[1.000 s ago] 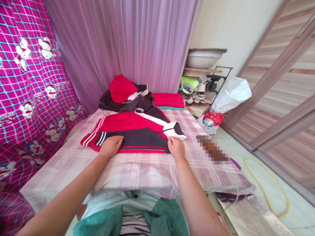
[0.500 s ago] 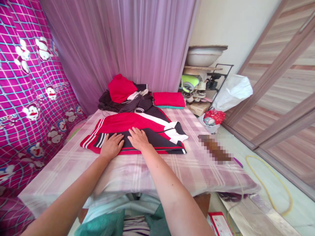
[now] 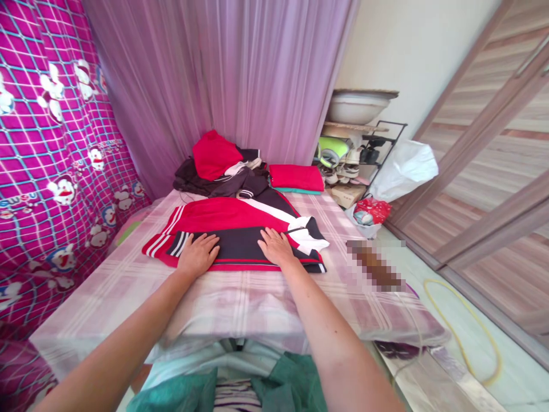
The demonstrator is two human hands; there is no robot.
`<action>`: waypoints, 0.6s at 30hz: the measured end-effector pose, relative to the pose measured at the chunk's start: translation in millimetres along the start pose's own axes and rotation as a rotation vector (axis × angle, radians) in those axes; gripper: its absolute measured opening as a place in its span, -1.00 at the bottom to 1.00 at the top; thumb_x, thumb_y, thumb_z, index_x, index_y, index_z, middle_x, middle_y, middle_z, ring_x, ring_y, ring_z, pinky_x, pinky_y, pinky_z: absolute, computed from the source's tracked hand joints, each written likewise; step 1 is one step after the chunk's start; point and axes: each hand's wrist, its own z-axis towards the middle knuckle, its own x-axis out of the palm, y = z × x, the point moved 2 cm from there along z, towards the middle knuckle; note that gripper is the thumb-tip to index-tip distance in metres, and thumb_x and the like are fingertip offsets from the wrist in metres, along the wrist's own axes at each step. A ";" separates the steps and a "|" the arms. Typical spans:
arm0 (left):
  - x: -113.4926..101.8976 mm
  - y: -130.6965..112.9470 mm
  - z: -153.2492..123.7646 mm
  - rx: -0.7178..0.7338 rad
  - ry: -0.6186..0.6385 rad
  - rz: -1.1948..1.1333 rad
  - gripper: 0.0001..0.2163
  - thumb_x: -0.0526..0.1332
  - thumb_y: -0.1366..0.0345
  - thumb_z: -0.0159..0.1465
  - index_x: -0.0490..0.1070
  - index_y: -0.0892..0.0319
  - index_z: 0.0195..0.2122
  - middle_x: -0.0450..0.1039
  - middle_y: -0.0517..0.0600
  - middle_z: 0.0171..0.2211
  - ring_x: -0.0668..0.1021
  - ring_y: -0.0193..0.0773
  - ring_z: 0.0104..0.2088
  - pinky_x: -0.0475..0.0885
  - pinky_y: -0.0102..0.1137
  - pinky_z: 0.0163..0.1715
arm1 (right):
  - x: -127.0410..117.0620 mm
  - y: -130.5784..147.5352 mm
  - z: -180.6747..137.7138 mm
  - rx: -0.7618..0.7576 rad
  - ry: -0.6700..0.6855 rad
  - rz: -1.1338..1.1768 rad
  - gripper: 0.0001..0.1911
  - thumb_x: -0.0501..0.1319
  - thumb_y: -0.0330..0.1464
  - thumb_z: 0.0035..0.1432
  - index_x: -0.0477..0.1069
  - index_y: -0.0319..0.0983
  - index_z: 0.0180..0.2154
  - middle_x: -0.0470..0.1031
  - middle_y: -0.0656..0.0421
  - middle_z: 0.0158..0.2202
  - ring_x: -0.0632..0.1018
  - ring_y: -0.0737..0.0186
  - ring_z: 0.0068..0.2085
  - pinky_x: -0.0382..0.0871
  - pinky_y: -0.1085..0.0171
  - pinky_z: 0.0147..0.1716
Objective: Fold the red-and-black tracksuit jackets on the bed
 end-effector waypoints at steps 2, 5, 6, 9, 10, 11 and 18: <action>1.2 -3.3 2.5 -0.024 0.001 -0.002 -0.62 0.00 0.16 0.37 0.46 0.04 0.11 0.46 0.07 0.15 0.41 0.09 0.21 0.03 0.17 0.28 | 1.2 -3.0 -2.0 -0.011 -0.010 -0.013 -0.39 -0.23 -0.12 0.41 0.04 -0.16 0.38 0.00 0.10 0.43 0.05 0.15 0.41 -0.09 0.02 0.35; 4.2 -20.6 10.9 -0.048 0.000 0.000 -0.62 -0.01 0.19 0.37 0.44 0.03 0.13 0.48 0.08 0.14 0.42 0.09 0.20 0.03 0.19 0.27 | 3.2 -2.9 -1.6 -0.019 -0.027 -0.018 -0.39 -0.22 -0.12 0.41 0.05 -0.16 0.37 0.02 0.09 0.42 0.06 0.13 0.41 -0.07 -0.01 0.34; 5.7 -29.6 14.7 -0.037 0.000 -0.006 -0.61 -0.03 0.19 0.38 0.43 0.04 0.15 0.47 0.08 0.15 0.41 0.07 0.21 0.05 0.17 0.27 | 4.0 -2.7 -1.0 -0.019 -0.033 -0.018 -0.39 -0.22 -0.12 0.41 0.05 -0.16 0.37 0.02 0.08 0.42 0.07 0.13 0.41 -0.07 -0.02 0.34; 12.0 -56.6 26.4 0.028 0.051 -0.045 -0.57 -0.07 0.13 0.41 0.37 0.05 0.21 0.39 0.07 0.22 0.35 0.03 0.26 0.06 0.07 0.30 | 6.5 -3.4 0.5 -0.015 -0.042 -0.022 -0.39 -0.22 -0.12 0.41 0.06 -0.17 0.37 0.02 0.08 0.42 0.07 0.13 0.40 -0.06 -0.02 0.34; 14.5 -61.9 29.6 0.034 0.089 -0.050 -0.55 -0.08 0.10 0.41 0.35 0.06 0.23 0.36 0.08 0.24 0.32 0.03 0.28 0.06 0.06 0.30 | 7.2 -3.8 0.9 -0.014 -0.043 -0.023 -0.39 -0.21 -0.12 0.41 0.06 -0.17 0.37 0.03 0.08 0.42 0.07 0.13 0.40 -0.06 -0.02 0.34; 16.7 -63.9 31.9 0.033 0.126 -0.049 -0.53 -0.08 0.07 0.41 0.33 0.07 0.24 0.32 0.08 0.27 0.29 0.03 0.30 0.05 0.06 0.31 | 7.8 -4.2 1.1 -0.012 -0.043 -0.023 -0.39 -0.21 -0.12 0.41 0.06 -0.17 0.37 0.03 0.09 0.42 0.07 0.13 0.40 -0.05 -0.02 0.34; 15.7 -10.0 26.1 0.023 0.157 0.050 -0.48 -0.07 -0.04 0.40 0.25 0.02 0.29 0.20 0.09 0.34 0.22 0.04 0.34 -0.01 0.08 0.31 | 6.4 -2.9 0.3 -0.016 -0.063 -0.018 -0.40 -0.19 -0.11 0.40 0.09 -0.15 0.36 0.06 0.08 0.41 0.11 0.11 0.39 -0.04 -0.01 0.34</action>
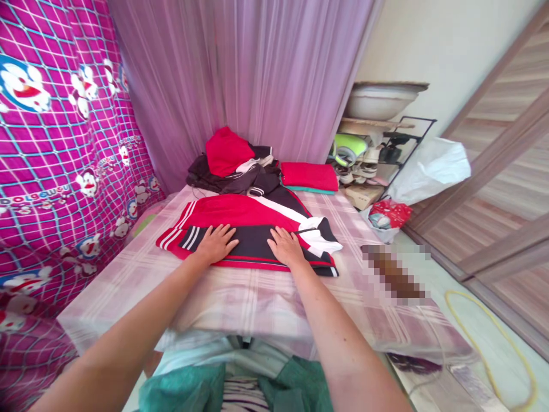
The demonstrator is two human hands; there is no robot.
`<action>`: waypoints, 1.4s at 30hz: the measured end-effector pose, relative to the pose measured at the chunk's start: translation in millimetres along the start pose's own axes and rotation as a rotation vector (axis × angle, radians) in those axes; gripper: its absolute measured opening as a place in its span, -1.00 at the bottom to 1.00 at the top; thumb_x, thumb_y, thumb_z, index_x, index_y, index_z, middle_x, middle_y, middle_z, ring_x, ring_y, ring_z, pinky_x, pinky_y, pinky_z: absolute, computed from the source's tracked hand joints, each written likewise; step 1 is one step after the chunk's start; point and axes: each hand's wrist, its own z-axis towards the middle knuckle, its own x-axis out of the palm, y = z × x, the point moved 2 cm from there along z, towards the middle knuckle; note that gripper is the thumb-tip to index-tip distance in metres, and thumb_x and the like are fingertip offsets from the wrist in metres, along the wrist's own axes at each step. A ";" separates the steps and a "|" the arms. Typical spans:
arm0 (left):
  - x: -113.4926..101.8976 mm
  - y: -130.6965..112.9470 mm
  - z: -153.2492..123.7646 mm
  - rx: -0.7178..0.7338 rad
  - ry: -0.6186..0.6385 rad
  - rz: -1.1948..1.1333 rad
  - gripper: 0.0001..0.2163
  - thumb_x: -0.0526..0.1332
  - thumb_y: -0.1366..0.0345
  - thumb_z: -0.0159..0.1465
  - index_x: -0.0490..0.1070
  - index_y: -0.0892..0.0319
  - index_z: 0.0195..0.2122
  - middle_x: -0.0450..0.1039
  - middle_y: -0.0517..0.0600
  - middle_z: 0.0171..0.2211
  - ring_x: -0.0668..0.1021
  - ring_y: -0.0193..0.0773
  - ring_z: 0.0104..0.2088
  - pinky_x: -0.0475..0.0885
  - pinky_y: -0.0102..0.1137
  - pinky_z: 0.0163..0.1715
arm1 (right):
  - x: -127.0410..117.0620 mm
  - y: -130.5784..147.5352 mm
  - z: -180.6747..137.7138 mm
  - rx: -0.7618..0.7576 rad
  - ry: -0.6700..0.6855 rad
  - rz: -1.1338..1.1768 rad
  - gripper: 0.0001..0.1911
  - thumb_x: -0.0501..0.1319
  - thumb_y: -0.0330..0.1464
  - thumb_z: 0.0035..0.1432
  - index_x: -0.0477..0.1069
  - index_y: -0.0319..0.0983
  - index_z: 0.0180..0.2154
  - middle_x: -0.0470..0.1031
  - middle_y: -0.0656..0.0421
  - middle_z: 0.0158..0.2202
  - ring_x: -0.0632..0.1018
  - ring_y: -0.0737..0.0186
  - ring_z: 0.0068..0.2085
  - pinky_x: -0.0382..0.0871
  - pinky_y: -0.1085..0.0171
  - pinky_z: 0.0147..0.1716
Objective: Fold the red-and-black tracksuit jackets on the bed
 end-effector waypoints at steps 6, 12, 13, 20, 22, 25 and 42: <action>-10.5 38.8 -11.2 -0.007 -0.008 0.050 -0.50 -0.02 -0.02 0.38 0.31 0.07 0.26 0.27 0.12 0.30 0.24 0.06 0.33 0.01 0.06 0.31 | -2.8 2.0 -1.4 0.008 0.011 0.010 -0.40 -0.19 -0.12 0.40 0.09 -0.15 0.36 0.06 0.08 0.41 0.09 0.12 0.40 -0.05 -0.02 0.34; -19.5 69.9 -20.3 -0.091 -0.049 0.026 -0.48 -0.05 0.03 0.40 0.27 0.17 0.28 0.25 0.14 0.31 0.25 0.03 0.33 0.10 -0.04 0.30 | -4.6 2.9 -2.2 0.018 0.016 0.010 -0.41 -0.17 -0.13 0.40 0.09 -0.16 0.36 0.05 0.08 0.41 0.10 0.10 0.40 -0.03 -0.03 0.34; -20.1 76.1 -21.6 -0.118 -0.043 0.015 -0.48 -0.06 0.04 0.40 0.27 0.18 0.28 0.26 0.14 0.30 0.25 0.02 0.33 0.12 -0.05 0.30 | -4.7 2.9 -2.2 0.016 0.014 0.011 -0.41 -0.17 -0.13 0.40 0.09 -0.15 0.36 0.06 0.08 0.41 0.11 0.10 0.39 -0.03 -0.03 0.34; -21.4 119.5 -31.2 -0.281 -0.052 -0.040 -0.55 -0.12 0.07 0.41 0.31 0.02 0.23 0.32 0.03 0.28 0.34 -0.12 0.28 0.21 -0.08 0.24 | -3.9 1.8 -1.6 0.006 0.005 0.007 -0.41 -0.17 -0.12 0.41 0.10 -0.17 0.36 0.06 0.07 0.41 0.11 0.09 0.39 -0.02 -0.02 0.33; -23.5 128.2 -34.9 -0.334 -0.028 -0.050 -0.55 -0.14 0.11 0.41 0.33 0.05 0.20 0.34 0.04 0.26 0.35 -0.13 0.26 0.27 -0.15 0.20 | -3.1 1.3 -1.2 0.008 -0.002 0.004 -0.41 -0.17 -0.12 0.41 0.10 -0.15 0.35 0.07 0.07 0.41 0.12 0.10 0.39 -0.01 -0.01 0.33; -30.7 136.0 -42.2 -0.423 0.020 -0.019 -0.54 -0.15 0.12 0.40 0.39 0.12 0.14 0.42 0.10 0.19 0.46 -0.08 0.17 0.37 -0.21 0.09 | -1.7 0.9 -0.8 0.005 -0.014 -0.006 -0.42 -0.17 -0.12 0.41 0.11 -0.14 0.35 0.08 0.08 0.41 0.12 0.11 0.39 0.00 -0.01 0.33; -47.4 174.2 -39.7 -0.698 0.264 -0.044 -0.47 0.10 -0.18 0.14 0.57 0.23 -0.29 0.61 0.25 -0.24 0.60 0.12 -0.19 0.39 -0.25 -0.32 | -3.8 3.1 -3.3 0.013 -0.020 -0.012 -0.43 -0.15 -0.14 0.41 0.13 -0.18 0.34 0.11 0.06 0.40 0.15 0.11 0.38 0.01 0.00 0.33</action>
